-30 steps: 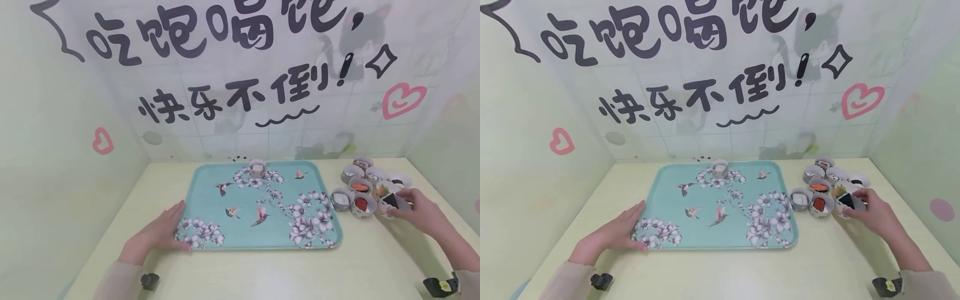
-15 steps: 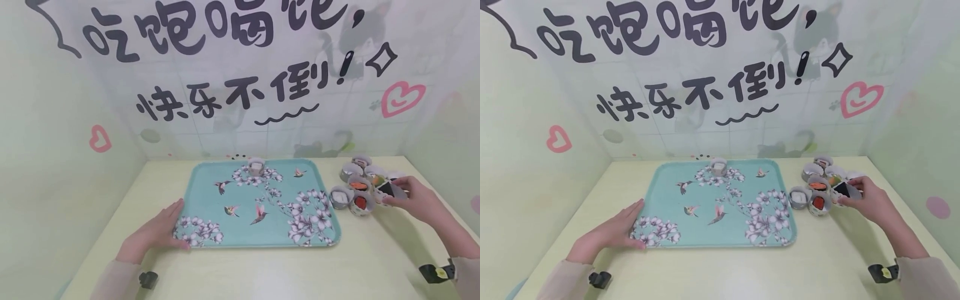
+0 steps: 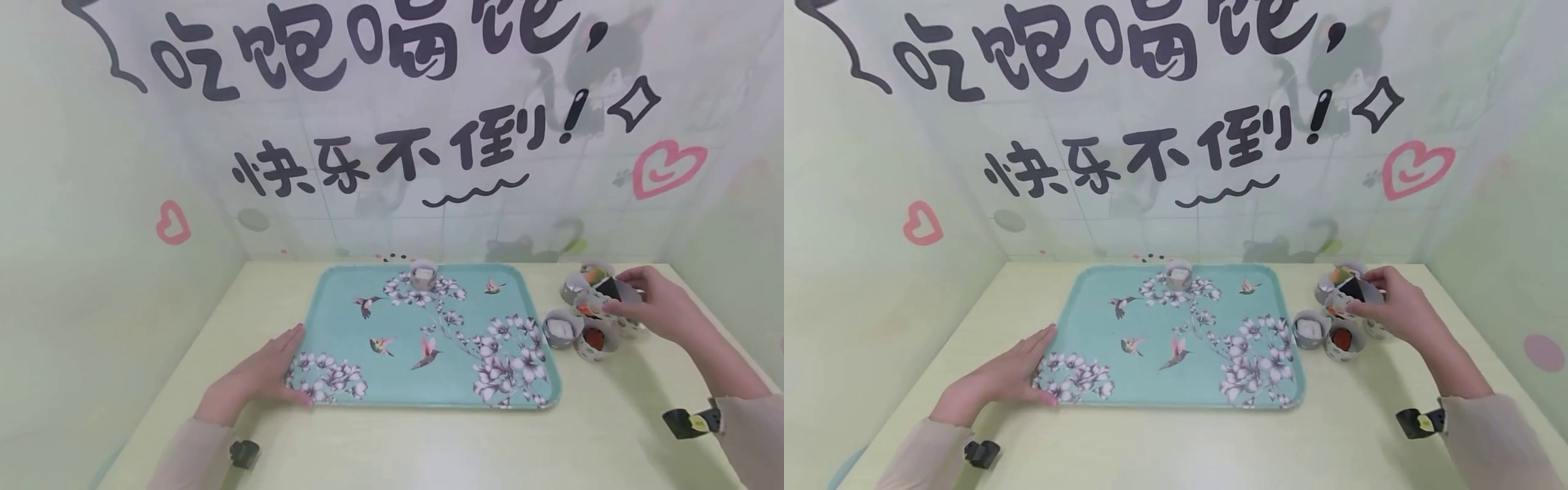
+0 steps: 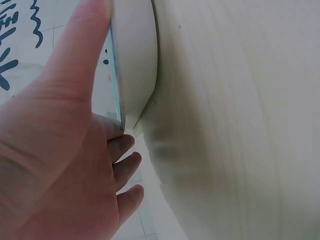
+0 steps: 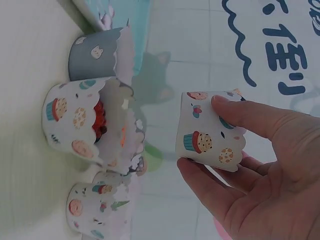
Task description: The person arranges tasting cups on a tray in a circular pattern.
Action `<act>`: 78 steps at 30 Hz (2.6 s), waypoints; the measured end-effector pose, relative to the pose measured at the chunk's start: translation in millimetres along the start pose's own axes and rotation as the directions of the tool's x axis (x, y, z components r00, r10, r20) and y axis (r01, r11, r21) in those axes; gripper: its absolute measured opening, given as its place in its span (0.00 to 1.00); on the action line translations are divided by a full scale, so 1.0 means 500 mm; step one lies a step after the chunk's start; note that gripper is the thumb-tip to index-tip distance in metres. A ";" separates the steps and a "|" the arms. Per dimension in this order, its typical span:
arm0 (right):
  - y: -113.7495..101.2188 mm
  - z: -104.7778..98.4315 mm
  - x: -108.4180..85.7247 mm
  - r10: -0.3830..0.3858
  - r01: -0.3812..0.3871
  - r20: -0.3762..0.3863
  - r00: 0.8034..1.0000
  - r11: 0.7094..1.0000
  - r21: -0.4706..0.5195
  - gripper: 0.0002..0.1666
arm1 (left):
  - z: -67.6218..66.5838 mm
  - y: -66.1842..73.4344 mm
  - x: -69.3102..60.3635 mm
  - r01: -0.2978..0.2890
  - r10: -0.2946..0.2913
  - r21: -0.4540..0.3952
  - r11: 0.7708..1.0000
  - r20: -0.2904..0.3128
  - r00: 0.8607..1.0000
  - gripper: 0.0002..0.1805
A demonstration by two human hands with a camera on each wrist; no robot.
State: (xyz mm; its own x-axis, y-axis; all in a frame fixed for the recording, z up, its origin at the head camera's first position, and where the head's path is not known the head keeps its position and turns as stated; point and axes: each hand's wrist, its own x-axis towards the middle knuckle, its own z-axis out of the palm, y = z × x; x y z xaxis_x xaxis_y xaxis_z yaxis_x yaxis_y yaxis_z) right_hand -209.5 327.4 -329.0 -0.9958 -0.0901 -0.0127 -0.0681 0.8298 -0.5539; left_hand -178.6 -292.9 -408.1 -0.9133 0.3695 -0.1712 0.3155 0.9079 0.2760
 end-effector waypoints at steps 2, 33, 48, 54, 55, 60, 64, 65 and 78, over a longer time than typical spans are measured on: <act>-0.018 0.006 0.008 -0.011 0.011 0.008 1.000 1.000 0.010 0.43 | 0.002 0.000 -0.002 -0.002 0.002 0.005 1.000 -0.002 1.000 0.77; -0.179 0.082 0.095 -0.090 0.084 0.084 0.992 0.994 0.076 0.42 | -0.005 0.008 -0.003 -0.047 0.045 0.084 0.995 0.024 0.999 0.77; -0.214 0.116 0.104 -0.127 0.116 0.094 0.987 0.986 0.119 0.40 | -0.007 0.005 0.000 -0.021 0.016 0.086 0.996 0.058 0.998 0.78; -0.226 0.131 0.108 -0.121 0.105 0.108 0.987 0.984 0.144 0.39 | -0.010 0.008 -0.001 -0.032 0.028 0.075 0.997 0.050 0.998 0.77; -0.228 0.134 0.109 -0.119 0.101 0.109 0.987 0.983 0.154 0.39 | -0.010 0.008 0.000 -0.036 0.032 0.074 0.997 0.046 0.998 0.77; -0.227 0.148 0.112 -0.119 0.100 0.101 0.988 0.980 0.171 0.38 | -0.009 0.005 0.002 -0.038 0.035 0.079 0.996 0.039 0.999 0.78; -0.227 0.162 0.119 -0.123 0.105 0.097 0.988 0.979 0.175 0.38 | -0.007 0.001 0.000 -0.033 0.030 0.086 0.996 0.037 0.999 0.78; -0.228 0.166 0.120 -0.122 0.104 0.096 0.988 0.979 0.174 0.38 | -0.007 0.001 0.000 -0.032 0.029 0.086 0.996 0.036 0.999 0.78; -0.233 0.200 0.136 -0.109 0.093 0.084 0.991 0.981 0.170 0.36 | -0.005 0.001 0.002 -0.039 0.036 0.090 0.995 0.030 0.999 0.78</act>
State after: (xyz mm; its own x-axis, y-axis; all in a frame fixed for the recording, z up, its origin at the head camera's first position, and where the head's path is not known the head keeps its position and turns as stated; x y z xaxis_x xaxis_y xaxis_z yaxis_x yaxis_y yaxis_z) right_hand -263.3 169.3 -348.7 -0.9740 -0.2256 -0.0223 -0.1491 0.7118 -0.6864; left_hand -180.2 -292.4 -405.6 -0.8932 0.4076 -0.1897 0.3724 0.9071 0.1961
